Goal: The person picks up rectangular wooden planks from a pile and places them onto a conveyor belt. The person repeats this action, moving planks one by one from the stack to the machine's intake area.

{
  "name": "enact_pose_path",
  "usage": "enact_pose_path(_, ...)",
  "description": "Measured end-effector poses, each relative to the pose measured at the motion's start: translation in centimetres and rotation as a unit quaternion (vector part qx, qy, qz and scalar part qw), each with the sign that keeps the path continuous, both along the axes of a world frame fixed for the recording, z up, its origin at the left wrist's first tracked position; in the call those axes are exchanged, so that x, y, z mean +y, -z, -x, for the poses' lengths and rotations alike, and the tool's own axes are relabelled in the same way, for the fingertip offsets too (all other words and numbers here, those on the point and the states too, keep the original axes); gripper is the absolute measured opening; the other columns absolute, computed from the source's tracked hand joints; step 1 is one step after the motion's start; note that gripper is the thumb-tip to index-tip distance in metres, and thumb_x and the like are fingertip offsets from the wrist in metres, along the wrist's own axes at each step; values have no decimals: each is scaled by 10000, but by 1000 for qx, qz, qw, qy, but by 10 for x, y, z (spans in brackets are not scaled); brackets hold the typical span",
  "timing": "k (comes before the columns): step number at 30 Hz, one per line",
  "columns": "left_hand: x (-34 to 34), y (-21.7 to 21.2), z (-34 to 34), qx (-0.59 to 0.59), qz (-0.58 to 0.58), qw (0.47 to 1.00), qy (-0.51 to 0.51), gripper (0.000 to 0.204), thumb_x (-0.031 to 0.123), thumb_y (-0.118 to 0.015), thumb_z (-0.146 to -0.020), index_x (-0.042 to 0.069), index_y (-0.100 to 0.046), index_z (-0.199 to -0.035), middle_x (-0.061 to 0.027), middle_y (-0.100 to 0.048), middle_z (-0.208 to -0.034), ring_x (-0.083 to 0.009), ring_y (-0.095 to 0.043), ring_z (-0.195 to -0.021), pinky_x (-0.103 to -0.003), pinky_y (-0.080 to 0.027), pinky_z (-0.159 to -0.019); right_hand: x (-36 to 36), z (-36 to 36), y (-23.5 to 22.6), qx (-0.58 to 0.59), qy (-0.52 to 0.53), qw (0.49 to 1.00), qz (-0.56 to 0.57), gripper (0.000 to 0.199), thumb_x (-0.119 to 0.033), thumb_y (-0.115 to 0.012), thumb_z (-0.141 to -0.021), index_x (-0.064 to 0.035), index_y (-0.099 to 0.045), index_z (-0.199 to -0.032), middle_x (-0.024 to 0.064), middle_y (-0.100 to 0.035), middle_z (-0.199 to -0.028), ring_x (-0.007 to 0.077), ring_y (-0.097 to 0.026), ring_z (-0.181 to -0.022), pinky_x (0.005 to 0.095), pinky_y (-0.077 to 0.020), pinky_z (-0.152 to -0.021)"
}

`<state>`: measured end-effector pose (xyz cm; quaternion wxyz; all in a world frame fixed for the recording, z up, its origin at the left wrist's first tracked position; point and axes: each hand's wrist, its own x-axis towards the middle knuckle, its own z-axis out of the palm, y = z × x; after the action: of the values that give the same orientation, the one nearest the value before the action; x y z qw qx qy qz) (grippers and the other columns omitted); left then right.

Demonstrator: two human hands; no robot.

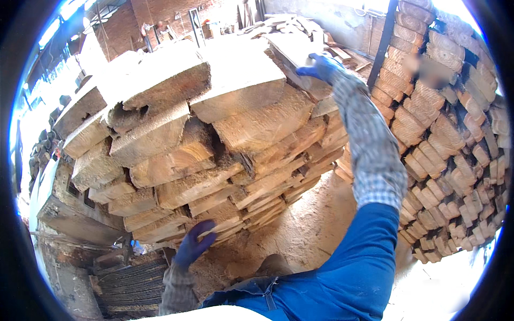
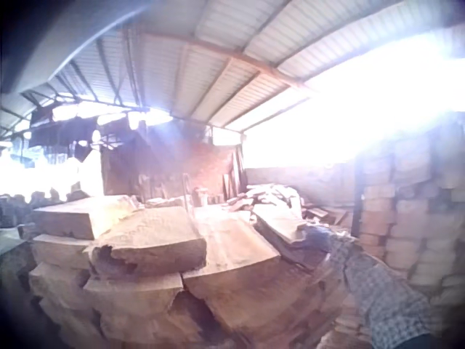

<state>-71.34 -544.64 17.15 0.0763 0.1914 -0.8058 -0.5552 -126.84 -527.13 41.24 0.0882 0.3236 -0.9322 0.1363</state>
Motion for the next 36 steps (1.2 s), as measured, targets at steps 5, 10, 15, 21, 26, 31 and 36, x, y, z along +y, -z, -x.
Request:
enact_pose_path(5, 60, 4, 142, 37, -285, 922, 259, 614, 450, -489, -1070, 25, -411, -1506, -189, -502, -1487, -301, -542, -1333, -417, -420, -1158, 137, -110, 20, 74, -109, 982, 133, 834, -554, -824, -766, -34, -585, -1373, 210, -549, -1427, 362, -513, -1348, 443, -412, -1132)
enact_pose_path(10, 143, -5, 263, 7, -563, 762, 322, 864, 760, -367, -969, 155, -312, -1583, -152, -466, -1531, -339, -574, -1266, -513, -460, -1075, 253, -245, 80, 140, -122, 977, 102, 877, -511, -818, -764, -48, -516, -1444, 221, -473, -1497, 381, -425, -1423, 502, -364, -1166)
enact_pose_path(15, 161, 21, 316, 130, -688, 643, 312, 714, 609, -406, -1035, 55, -440, -1484, -140, -560, -1435, -309, -627, -1197, -500, -503, -1032, 264, -384, 226, 80, -82, 982, 149, 1034, -481, -825, -685, -30, -397, -1513, 287, -285, -1574, 494, -345, -1412, 591, -359, -1120)
enact_pose_path(21, 202, 109, 196, 64, -687, 694, 205, 662, 563, -437, -1039, 44, -471, -1449, -140, -586, -1388, -293, -631, -1177, -476, -514, -1004, 335, -468, 331, 73, -55, 995, 36, 1014, -541, -801, -684, -106, -401, -1509, 336, -320, -1508, 557, -379, -1346, 706, -365, -1043)
enact_pose_path(26, 98, 125, 17, 114, -668, 734, 48, 619, 524, -463, -1042, 34, -496, -1419, -139, -607, -1348, -279, -635, -1161, -455, -523, -981, 263, -486, 346, 72, -235, 969, 7, 994, -567, -833, -657, -191, -443, -1491, 294, -334, -1510, 547, -355, -1362, 732, -363, -1028)
enact_pose_path(31, 11, 125, -141, 244, -644, 715, -121, 577, 486, -488, -1045, 24, -522, -1389, -138, -627, -1309, -265, -638, -1145, -435, -532, -957, 116, -479, 334, 19, -480, 876, 25, 952, -564, -858, -646, -198, -518, -1456, 263, -313, -1562, 541, -331, -1382, 731, -329, -1058)
enact_pose_path(36, -80, 124, -320, 452, -575, 623, -278, 534, 447, -514, -1048, 15, -548, -1360, -138, -648, -1269, -252, -642, -1129, -415, -542, -934, -66, -563, 333, -44, -678, 732, 41, 973, -473, -885, -613, -143, -534, -1458, 259, -342, -1568, 553, -342, -1381, 706, -286, -1109)
